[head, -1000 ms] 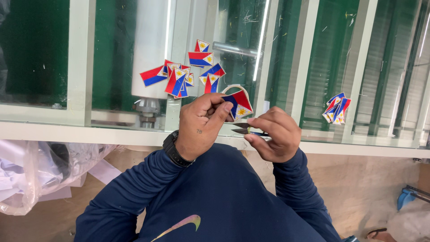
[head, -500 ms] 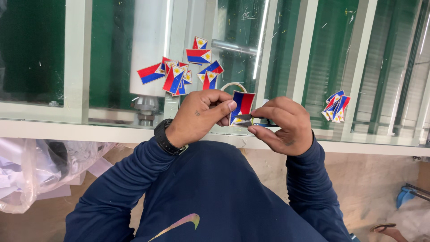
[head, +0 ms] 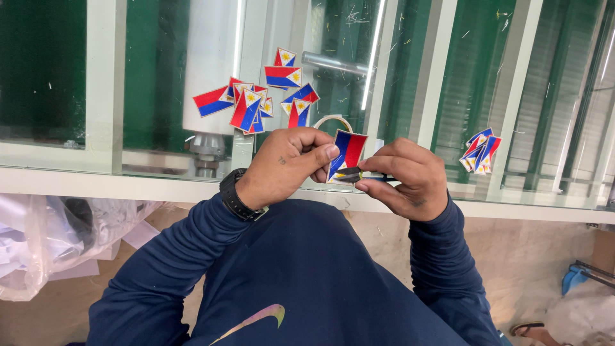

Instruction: The person uses small scissors to trim the edges of small Philippine flag stickers. They repeatedly pick up a sticker, cut along its perimeter, and place the trimmed piece aside on a glass surface.

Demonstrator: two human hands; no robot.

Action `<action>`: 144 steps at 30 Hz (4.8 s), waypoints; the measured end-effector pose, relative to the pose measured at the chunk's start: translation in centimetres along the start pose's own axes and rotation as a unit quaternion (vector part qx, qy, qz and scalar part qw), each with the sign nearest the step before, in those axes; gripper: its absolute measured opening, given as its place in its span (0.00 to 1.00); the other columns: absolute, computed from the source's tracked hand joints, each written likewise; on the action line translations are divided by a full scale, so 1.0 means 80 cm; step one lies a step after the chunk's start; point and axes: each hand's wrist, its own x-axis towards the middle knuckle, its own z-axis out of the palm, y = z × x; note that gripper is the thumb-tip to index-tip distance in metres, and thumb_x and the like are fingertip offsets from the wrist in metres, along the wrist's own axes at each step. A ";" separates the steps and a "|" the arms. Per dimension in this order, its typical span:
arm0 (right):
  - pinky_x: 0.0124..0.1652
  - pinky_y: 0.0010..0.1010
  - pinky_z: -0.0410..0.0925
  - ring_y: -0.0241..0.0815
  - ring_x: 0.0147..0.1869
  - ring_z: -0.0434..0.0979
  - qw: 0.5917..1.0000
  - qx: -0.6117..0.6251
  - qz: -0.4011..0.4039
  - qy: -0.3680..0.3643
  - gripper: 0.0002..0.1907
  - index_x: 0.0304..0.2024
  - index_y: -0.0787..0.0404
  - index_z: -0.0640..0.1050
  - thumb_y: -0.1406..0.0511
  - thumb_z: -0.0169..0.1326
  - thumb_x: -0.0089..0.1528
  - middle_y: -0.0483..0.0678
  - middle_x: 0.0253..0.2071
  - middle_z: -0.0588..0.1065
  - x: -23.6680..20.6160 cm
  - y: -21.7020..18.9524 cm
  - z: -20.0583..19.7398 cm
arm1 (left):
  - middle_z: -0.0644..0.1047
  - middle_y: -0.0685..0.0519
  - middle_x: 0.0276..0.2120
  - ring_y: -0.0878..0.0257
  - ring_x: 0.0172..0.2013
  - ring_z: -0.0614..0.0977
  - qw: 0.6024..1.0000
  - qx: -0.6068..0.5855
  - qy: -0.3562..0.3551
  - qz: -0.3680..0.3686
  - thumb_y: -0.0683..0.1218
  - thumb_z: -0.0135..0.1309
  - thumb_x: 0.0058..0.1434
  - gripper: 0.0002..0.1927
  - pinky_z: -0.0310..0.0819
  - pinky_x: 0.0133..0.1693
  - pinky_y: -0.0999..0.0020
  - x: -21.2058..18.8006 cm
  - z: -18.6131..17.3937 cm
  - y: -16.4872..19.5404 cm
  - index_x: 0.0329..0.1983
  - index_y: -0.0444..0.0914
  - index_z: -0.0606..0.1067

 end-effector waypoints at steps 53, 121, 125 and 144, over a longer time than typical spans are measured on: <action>0.35 0.23 0.68 0.28 0.33 0.73 0.896 0.268 0.292 0.201 0.06 0.35 0.67 0.77 0.68 0.58 0.62 0.44 0.29 0.76 -0.019 0.063 0.093 | 0.78 0.53 0.36 0.68 0.35 0.79 0.974 0.166 0.034 0.151 0.42 0.54 0.65 0.12 0.76 0.39 0.73 0.007 0.010 -0.032 0.50 0.33 0.77; 0.38 0.27 0.68 0.37 0.41 0.74 0.971 0.157 -0.042 0.178 0.26 0.55 0.61 0.80 0.65 0.71 0.56 0.49 0.42 0.74 -0.038 0.040 0.054 | 0.67 0.58 0.43 0.75 0.30 0.67 0.883 -0.458 -0.094 0.043 0.49 0.50 0.76 0.08 0.60 0.30 0.81 -0.010 0.057 -0.034 0.51 0.41 0.70; 0.38 0.27 0.68 0.37 0.40 0.74 0.971 0.158 -0.047 0.176 0.27 0.56 0.61 0.79 0.65 0.72 0.55 0.48 0.41 0.74 -0.035 0.041 0.052 | 0.67 0.58 0.44 0.75 0.30 0.68 0.874 -0.474 -0.101 0.040 0.51 0.49 0.77 0.09 0.60 0.31 0.80 -0.007 0.058 -0.041 0.51 0.41 0.70; 0.39 0.31 0.67 0.39 0.39 0.73 0.967 0.140 -0.089 0.194 0.23 0.52 0.63 0.80 0.68 0.70 0.55 0.47 0.39 0.74 -0.029 0.047 0.057 | 0.69 0.58 0.42 0.75 0.30 0.67 0.867 -0.491 -0.082 0.024 0.50 0.49 0.76 0.10 0.60 0.31 0.79 -0.008 0.061 -0.050 0.53 0.40 0.71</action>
